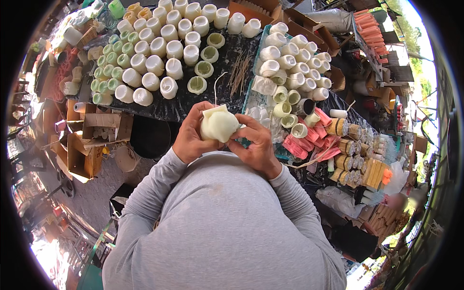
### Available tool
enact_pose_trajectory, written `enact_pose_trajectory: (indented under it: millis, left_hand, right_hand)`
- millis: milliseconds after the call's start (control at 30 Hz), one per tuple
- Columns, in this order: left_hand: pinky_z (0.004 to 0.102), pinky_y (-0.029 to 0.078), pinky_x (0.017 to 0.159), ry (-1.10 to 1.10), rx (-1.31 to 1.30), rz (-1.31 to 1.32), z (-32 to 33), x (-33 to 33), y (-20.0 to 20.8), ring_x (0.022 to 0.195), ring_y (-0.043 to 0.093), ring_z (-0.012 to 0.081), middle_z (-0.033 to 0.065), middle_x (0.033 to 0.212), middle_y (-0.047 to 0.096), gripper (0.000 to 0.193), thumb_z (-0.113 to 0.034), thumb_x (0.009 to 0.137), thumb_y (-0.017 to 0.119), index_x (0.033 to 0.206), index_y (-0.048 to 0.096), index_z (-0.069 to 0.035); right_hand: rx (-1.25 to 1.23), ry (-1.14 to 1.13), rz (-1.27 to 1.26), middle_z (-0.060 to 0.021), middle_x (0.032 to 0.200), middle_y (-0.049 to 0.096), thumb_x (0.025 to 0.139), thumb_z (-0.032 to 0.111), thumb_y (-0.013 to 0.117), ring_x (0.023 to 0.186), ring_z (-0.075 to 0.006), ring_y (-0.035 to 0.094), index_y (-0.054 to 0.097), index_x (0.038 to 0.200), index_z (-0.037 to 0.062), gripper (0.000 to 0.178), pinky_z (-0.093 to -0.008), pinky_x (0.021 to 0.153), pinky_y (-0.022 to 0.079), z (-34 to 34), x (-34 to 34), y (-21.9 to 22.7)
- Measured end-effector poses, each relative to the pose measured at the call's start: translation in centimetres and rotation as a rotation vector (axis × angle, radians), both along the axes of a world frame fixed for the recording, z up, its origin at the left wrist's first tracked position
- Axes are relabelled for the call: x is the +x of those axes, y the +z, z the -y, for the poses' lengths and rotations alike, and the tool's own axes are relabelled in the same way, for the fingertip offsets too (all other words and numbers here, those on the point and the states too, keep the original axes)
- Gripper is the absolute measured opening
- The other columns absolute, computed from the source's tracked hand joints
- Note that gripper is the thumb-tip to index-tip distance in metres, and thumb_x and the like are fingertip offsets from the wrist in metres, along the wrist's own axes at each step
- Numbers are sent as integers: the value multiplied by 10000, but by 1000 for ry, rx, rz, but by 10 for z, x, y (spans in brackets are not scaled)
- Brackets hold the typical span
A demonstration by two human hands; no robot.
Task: The person inserts wicks into small cylindrical wax cups, folds the rim to secure them, and places the finished candles on a tray. They also dip wicks into a bucket and arrange them on the table.
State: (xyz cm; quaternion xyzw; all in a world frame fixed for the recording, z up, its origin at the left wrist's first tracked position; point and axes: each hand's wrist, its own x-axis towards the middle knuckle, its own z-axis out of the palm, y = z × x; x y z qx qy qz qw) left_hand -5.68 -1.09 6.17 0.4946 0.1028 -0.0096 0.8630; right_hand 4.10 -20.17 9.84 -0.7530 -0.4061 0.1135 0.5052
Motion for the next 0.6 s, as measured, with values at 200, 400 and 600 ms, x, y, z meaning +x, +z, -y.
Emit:
enact_pose_trajectory:
  millis: [200,400,600]
  left_hand:
    - [349,526,971,13,242,82,6,-6,29,1146,617,183,122,1293,594,744,-183,759,864,1383,490,-28]
    - [471,542,1007,-114,949,354,5,11,33,1219,616,432,217,1324,593,681,-50,660,841,1281,563,-17]
    - [480,501,1066,-189,1043,373,-6,10,33,1255,588,423,207,1298,600,644,-3,654,826,1254,593,-13]
  right_hand:
    - [392,-137,-931,-76,1053,724,1048,344,642,864,-106,647,659,981,28,324,-259,778,523,0,3,-3]
    - [176,-101,-1321,-7,1005,704,1057,320,645,902,-59,624,717,1132,47,292,-251,760,509,-17,33,-15]
    - [157,-86,-1240,-1,1063,716,1062,345,643,986,-110,657,724,1173,76,302,-317,881,516,-23,41,-15]
